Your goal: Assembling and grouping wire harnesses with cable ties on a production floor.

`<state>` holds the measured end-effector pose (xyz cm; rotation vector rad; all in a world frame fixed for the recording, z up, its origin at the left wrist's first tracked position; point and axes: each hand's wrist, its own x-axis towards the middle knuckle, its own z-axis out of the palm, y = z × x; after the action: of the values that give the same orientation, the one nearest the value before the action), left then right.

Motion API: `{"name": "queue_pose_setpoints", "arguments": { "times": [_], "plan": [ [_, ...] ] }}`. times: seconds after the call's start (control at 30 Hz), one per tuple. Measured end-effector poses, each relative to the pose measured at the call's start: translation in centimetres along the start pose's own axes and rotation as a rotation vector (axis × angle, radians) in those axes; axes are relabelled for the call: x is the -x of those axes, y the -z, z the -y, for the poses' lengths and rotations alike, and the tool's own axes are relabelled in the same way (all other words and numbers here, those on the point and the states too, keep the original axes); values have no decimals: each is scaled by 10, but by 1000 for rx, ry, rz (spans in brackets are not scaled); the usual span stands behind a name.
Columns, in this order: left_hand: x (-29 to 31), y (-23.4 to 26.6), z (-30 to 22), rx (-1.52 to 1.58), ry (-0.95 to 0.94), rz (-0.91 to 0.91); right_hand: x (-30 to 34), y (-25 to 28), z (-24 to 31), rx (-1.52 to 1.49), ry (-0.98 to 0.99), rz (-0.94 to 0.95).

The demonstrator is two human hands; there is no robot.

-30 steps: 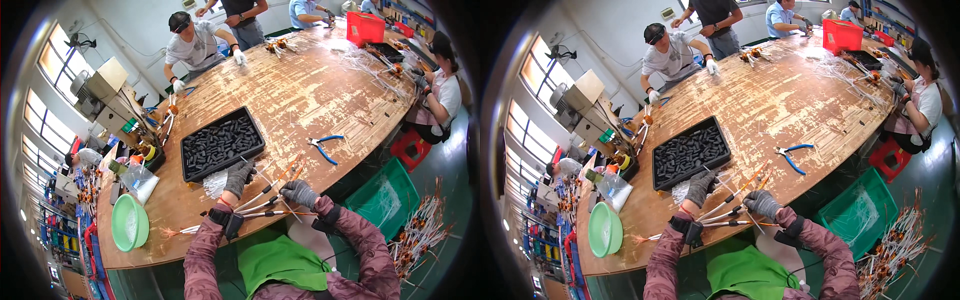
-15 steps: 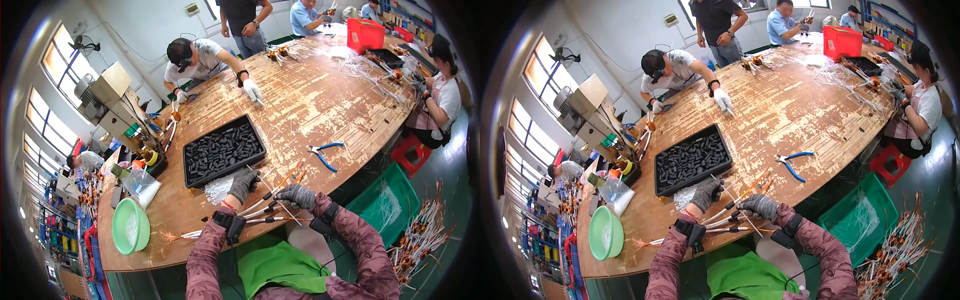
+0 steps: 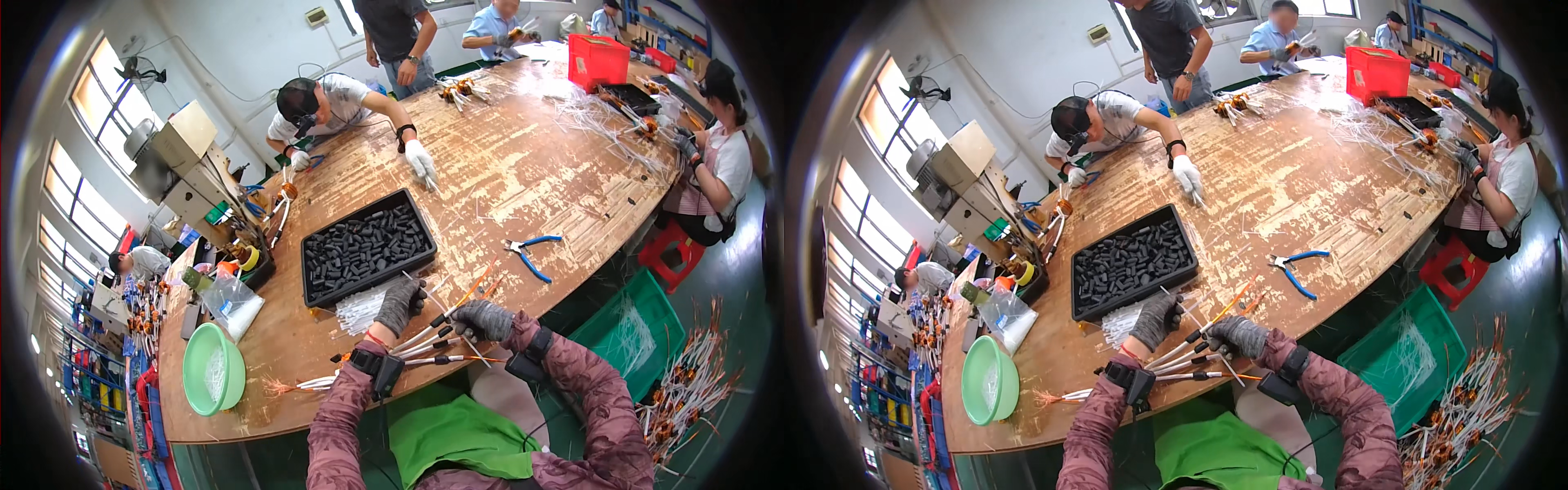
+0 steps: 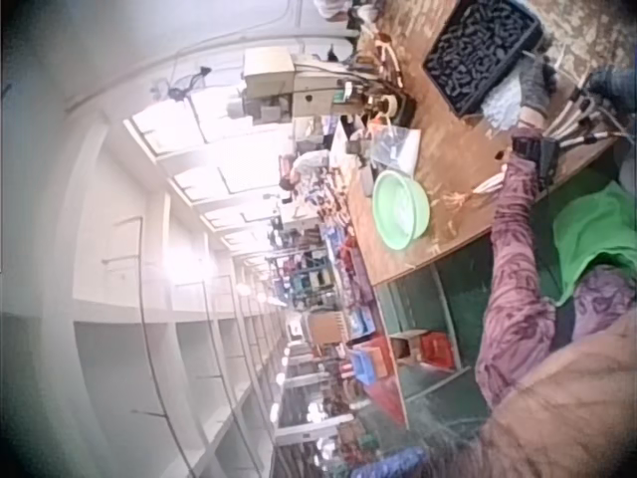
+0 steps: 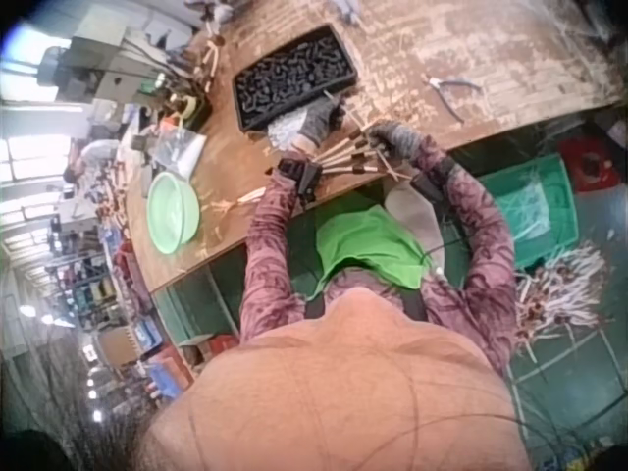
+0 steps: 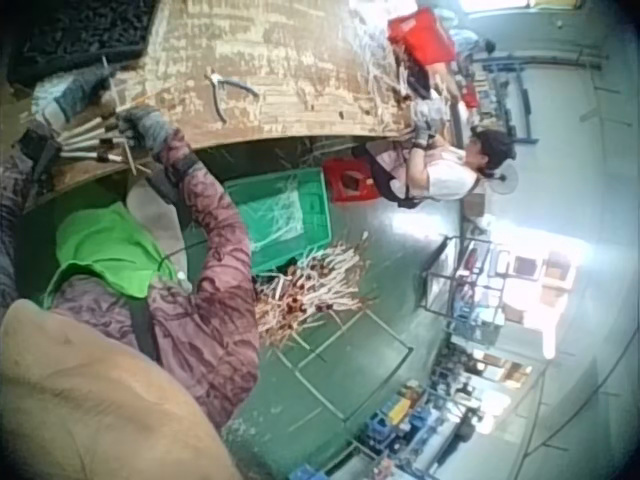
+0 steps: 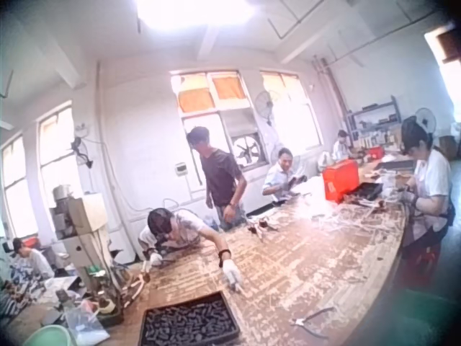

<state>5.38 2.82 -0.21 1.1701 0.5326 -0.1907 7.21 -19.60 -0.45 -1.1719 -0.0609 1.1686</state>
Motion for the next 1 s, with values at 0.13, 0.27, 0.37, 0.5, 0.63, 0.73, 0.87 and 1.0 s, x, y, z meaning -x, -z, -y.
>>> {"name": "queue_pose_setpoints", "arguments": {
  "times": [0.13,0.27,0.37,0.5,0.63,0.73,0.87,1.0],
  "plan": [
    [-2,5,9,58,-35,32,2,-5,1,74,-83,55],
    [-2,2,7,80,-7,39,-12,9,-10,84,-27,111],
    [5,2,6,96,-17,59,-9,5,-12,20,-30,57],
    [16,1,2,48,-88,64,-3,-2,-8,22,-18,79],
    [39,-7,-7,-57,-212,167,6,-10,-3,-23,-27,13],
    [59,-15,-12,-232,-281,237,2,-7,-10,-13,-9,-60],
    [84,-23,-15,-419,-300,356,3,-3,-14,-30,-27,-19],
    [92,-28,-11,-600,-367,352,3,1,-20,-49,0,69]
  ]
}}
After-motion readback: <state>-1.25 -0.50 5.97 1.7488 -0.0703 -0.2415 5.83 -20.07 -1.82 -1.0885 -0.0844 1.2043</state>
